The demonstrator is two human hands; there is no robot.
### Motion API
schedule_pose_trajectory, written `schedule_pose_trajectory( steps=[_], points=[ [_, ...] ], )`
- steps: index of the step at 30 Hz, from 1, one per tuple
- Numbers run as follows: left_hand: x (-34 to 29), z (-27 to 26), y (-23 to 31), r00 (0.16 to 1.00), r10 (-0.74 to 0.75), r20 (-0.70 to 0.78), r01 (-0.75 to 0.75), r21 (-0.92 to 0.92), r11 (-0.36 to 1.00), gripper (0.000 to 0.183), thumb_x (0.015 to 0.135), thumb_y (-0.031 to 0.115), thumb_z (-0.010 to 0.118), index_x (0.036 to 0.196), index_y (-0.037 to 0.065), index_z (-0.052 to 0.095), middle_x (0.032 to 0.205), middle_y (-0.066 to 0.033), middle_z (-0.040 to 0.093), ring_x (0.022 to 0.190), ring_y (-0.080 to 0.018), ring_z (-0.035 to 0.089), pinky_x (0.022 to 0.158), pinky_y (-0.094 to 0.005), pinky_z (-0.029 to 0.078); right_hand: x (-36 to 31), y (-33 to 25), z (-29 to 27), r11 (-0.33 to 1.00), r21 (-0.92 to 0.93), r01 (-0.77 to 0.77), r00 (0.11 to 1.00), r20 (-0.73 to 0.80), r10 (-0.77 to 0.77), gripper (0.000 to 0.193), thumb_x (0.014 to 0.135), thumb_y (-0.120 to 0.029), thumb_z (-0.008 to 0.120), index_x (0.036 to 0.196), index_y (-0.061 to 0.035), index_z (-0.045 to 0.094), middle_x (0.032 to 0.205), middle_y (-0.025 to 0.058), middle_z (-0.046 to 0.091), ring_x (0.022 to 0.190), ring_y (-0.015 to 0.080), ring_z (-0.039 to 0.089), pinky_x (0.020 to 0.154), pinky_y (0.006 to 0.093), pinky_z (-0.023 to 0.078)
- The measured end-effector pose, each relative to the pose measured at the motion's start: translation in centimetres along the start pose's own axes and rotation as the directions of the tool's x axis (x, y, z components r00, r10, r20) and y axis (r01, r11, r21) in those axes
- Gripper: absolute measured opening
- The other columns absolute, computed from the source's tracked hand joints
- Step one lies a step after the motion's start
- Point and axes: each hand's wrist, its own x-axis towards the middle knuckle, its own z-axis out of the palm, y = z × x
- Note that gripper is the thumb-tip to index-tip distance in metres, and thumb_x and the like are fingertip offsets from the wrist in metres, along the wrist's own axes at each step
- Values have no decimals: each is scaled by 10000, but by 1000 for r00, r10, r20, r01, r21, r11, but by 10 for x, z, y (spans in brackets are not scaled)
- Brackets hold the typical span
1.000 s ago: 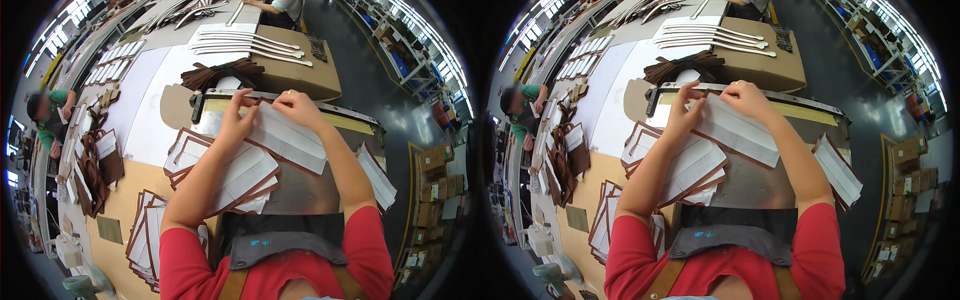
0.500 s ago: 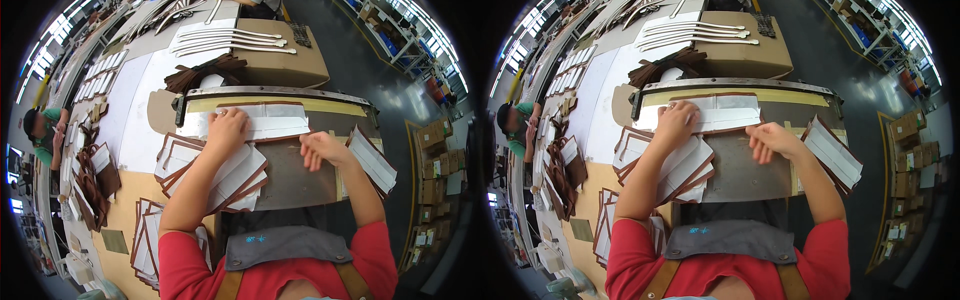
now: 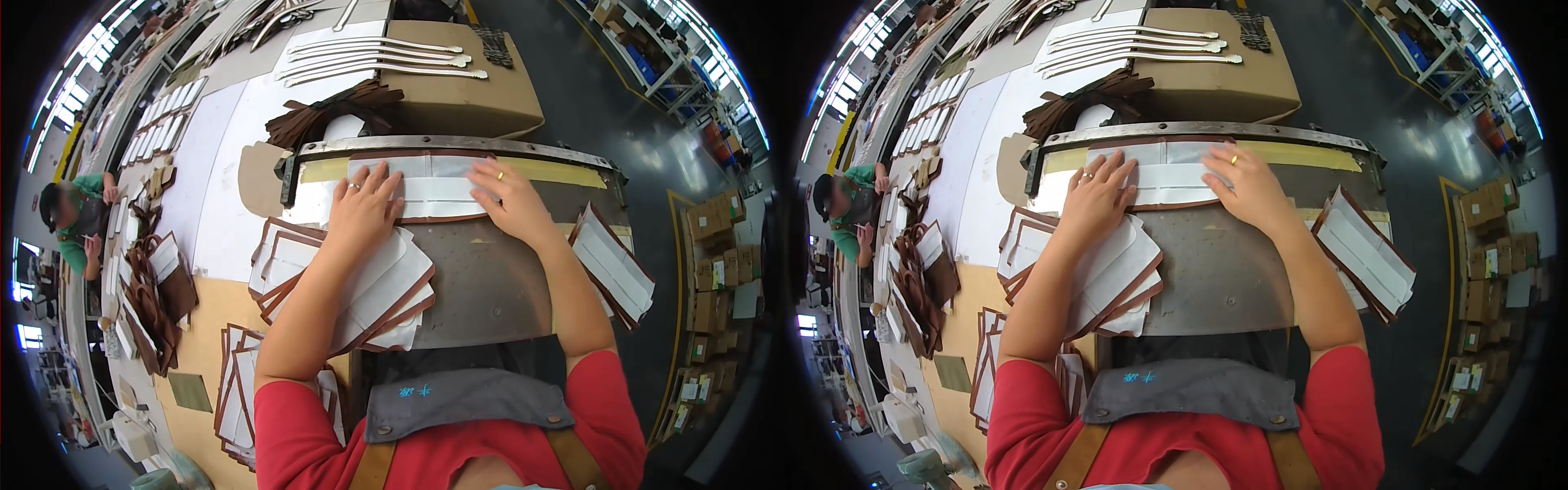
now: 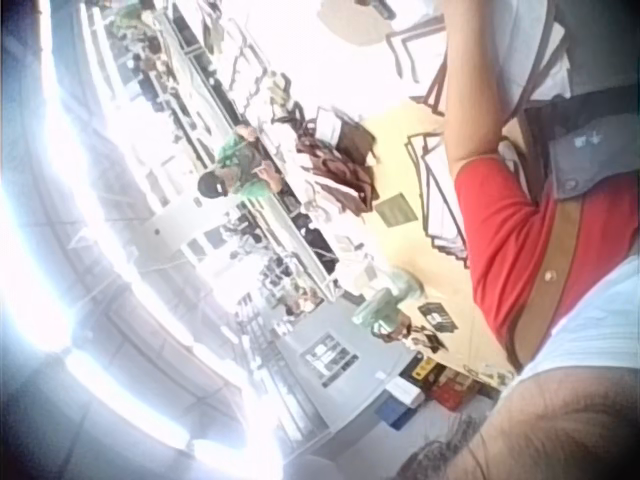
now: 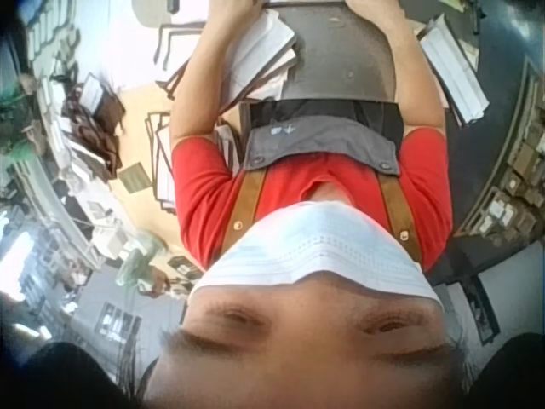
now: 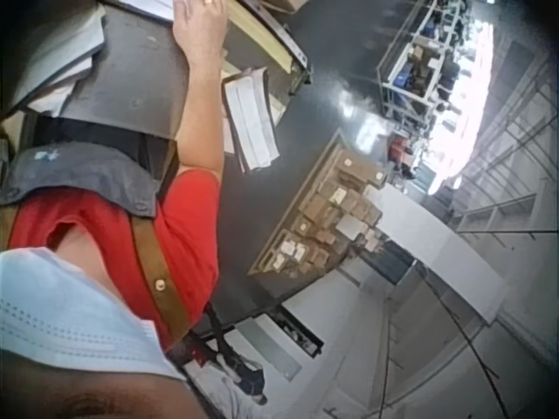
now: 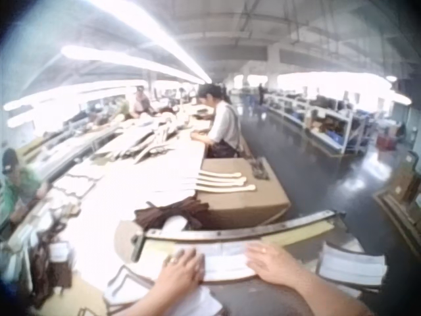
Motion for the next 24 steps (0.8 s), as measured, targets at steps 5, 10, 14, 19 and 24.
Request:
schedule_pose_trajectory(
  steps=[5, 10, 14, 19, 24],
  points=[
    [3, 1, 0, 1000, 26, -7, -26, 24, 999, 449, 943, 371, 439, 1352, 188, 430, 1436, -83, 372, 1324, -309, 333, 1095, -444, 227, 0, 11, -12, 973, 133, -188, 953, 263, 148, 435, 989, -357, 344, 1251, -77, 549, 1344, 98, 490, 1306, 269, 372, 1103, 417, 238],
    [7, 6, 3, 999, 26, -25, -25, 30, 999, 468, 938, 379, 449, 1357, 174, 420, 1432, -87, 377, 1317, -320, 339, 1080, -432, 250, 0, 9, -8, 991, -45, -125, 971, 200, 131, 406, 974, -336, 395, 1244, -70, 539, 1356, 85, 477, 1290, 273, 393, 1095, 428, 253],
    [9, 5, 5, 999, 23, -33, -21, 39, 999, 462, 931, 374, 468, 1340, 162, 438, 1421, -88, 387, 1306, -322, 351, 1067, -433, 266, -2, 6, -1, 983, -176, -45, 987, 145, 71, 393, 947, -318, 456, 1238, -64, 529, 1357, 86, 474, 1283, 284, 402, 1091, 435, 263],
    [7, 10, 4, 993, 66, -103, -60, 55, 997, 450, 910, 341, 513, 1308, 136, 468, 1353, -92, 431, 1252, -316, 384, 1035, -432, 308, -2, -3, -1, 969, -247, -3, 993, 110, 31, 391, 904, -275, 530, 1231, -61, 532, 1298, 110, 511, 1233, 288, 439, 1068, 441, 295],
    [6, 12, 2, 985, 91, -145, -86, 38, 996, 441, 893, 315, 540, 1280, 110, 489, 1297, -99, 458, 1205, -304, 413, 1005, -419, 343, 0, -9, -5, 973, -231, -10, 994, 106, 36, 385, 881, -244, 562, 1214, -53, 543, 1205, 123, 538, 1147, 285, 482, 1042, 430, 325]
  ],
)
